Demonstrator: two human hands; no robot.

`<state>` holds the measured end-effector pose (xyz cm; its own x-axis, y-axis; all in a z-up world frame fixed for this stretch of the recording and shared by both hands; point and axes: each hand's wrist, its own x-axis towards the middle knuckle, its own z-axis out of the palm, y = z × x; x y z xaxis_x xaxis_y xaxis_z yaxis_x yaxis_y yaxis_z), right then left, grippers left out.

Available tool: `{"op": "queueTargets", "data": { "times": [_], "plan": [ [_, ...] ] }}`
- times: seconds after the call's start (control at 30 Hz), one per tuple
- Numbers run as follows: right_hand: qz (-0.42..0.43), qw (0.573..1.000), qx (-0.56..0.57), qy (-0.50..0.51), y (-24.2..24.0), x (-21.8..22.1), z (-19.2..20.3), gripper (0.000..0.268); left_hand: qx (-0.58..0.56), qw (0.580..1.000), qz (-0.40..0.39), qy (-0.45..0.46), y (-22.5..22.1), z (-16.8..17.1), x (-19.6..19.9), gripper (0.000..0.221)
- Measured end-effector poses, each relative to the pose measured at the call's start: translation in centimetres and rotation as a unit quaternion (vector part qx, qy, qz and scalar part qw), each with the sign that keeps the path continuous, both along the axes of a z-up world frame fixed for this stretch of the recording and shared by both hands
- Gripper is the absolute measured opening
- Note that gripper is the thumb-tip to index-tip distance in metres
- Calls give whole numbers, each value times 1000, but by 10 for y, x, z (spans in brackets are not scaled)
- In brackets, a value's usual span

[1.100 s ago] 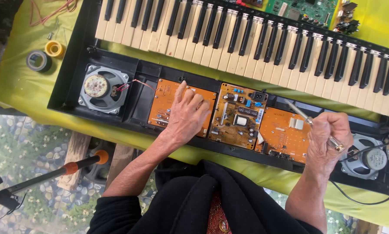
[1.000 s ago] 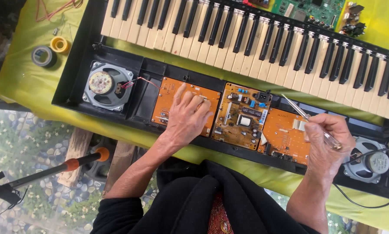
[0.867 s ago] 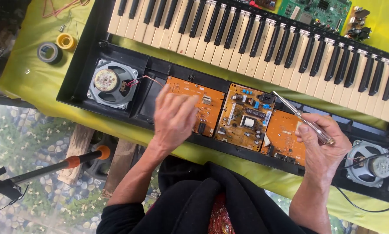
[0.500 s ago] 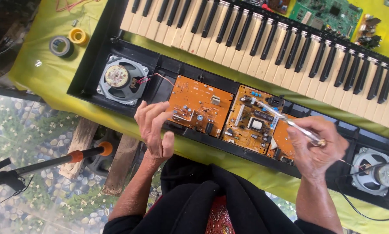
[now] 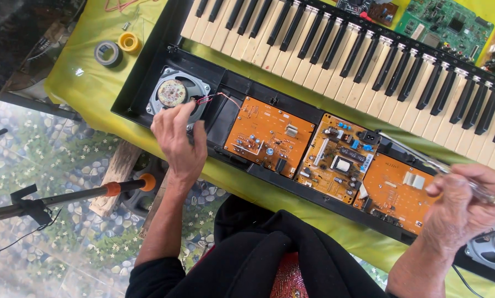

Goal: Repairing an electronic keyboard by removing and inspecting an internal speaker using a screwdriver.

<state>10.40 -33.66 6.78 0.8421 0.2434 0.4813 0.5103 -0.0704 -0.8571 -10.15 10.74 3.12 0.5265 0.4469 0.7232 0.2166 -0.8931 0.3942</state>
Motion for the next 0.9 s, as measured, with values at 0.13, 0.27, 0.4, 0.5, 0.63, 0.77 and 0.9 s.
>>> {"op": "queueTargets", "data": {
  "times": [0.13, 0.27, 0.4, 0.5, 0.63, 0.77, 0.9],
  "plan": [
    [46, 996, -47, -63, 18, -1, 12, 18, 54, 995, 12, 88, 10, -6, 32, 39],
    [77, 986, -93, -112, 24, 1, 17, 17, 148, 968, 34, 201, 25, -15, 53, 49],
    [33, 976, -166, -135, 29, -3, 28, 22, 197, 961, 11, 195, 34, -24, 63, 8],
    [50, 974, -165, -146, 30, 4, 25, 19, 212, 964, -5, 162, 36, -15, 67, 15],
    [65, 965, -178, -179, 44, 10, 32, 18, 204, 966, -29, 158, 36, -6, 60, 14],
    [84, 963, -177, -186, 53, 15, 32, 16, 218, 964, -42, 146, 34, 2, 50, 11],
    [152, 951, -179, -200, 84, 22, 41, 15, 207, 966, -63, 138, 22, 1, 44, 6]
  ]
}}
